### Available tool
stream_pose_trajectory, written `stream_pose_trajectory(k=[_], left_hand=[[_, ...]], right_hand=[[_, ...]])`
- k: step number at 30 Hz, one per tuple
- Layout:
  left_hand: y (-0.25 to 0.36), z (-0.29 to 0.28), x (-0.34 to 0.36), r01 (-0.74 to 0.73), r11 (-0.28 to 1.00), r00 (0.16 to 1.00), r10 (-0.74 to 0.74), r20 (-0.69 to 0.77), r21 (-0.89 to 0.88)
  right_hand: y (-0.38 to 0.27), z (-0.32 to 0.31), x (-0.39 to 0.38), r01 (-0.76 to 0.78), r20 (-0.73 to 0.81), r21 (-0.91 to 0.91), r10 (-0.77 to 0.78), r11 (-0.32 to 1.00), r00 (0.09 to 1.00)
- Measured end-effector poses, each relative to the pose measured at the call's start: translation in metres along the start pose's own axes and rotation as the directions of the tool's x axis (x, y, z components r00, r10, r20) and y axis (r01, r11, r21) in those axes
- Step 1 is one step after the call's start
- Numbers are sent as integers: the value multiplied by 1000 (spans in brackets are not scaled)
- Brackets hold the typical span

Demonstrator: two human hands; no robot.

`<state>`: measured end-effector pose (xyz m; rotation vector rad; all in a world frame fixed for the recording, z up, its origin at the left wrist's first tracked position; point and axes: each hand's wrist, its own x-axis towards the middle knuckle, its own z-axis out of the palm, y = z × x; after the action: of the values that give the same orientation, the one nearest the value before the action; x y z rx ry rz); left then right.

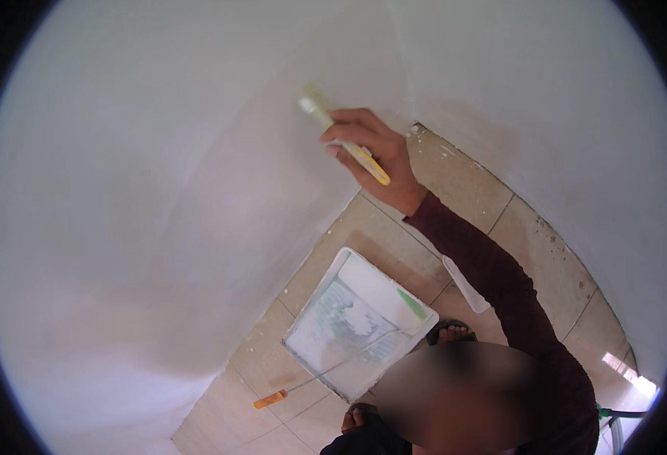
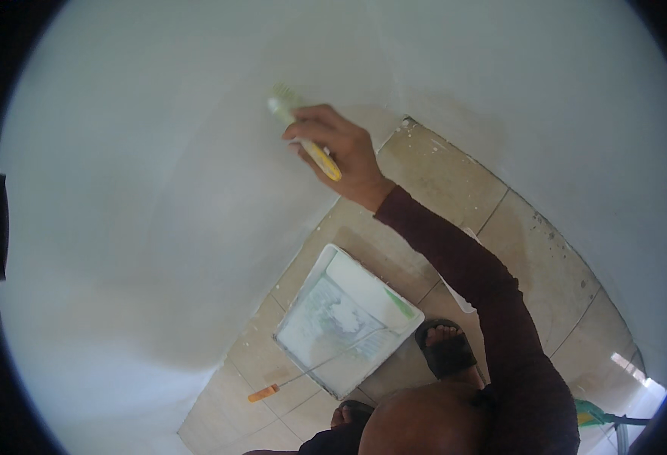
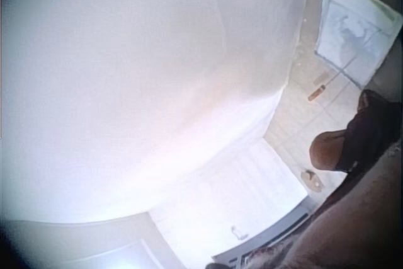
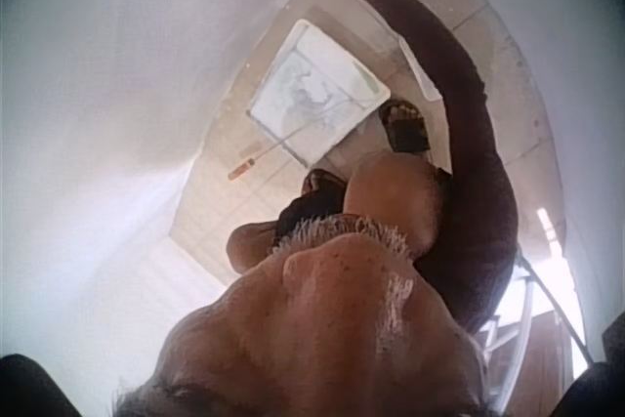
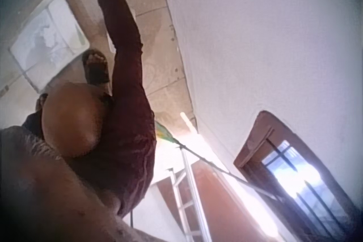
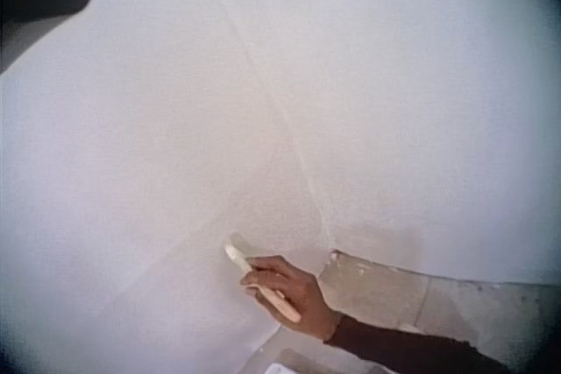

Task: The person paints a white wall using a yellow-handled paintbrush. They repeatedly dip the brush into a white paint tray on the floor to reload paint and apply it to the wall surface in a corner area.

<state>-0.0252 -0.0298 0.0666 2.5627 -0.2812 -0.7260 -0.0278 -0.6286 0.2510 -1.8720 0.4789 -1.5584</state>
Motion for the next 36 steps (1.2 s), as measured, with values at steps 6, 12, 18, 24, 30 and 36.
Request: stream_pose_trajectory(k=[6,12,18,24,30,36], left_hand=[[-11,0,5,-28,999,998,29,54,-17],[3,1,-2,-72,996,995,68,-70,-55],[-29,10,6,34,986,999,-34,5,-163],[-10,9,-1,-76,983,994,63,-85,-164],[-8,3,3,-26,981,1000,24,-9,-192],[-28,15,2,23,956,999,-29,-19,-291]], right_hand=[[22,-42,34,-112,-46,201,123,973,991],[44,-72,61,-103,-329,201,166,974,930],[29,-30,-8,58,-37,2,-58,998,998],[12,-22,-75,-541,8,331,571,773,821],[-7,-42,-100,-742,247,471,737,477,630],[-15,-68,-108,-786,548,325,573,526,609]])
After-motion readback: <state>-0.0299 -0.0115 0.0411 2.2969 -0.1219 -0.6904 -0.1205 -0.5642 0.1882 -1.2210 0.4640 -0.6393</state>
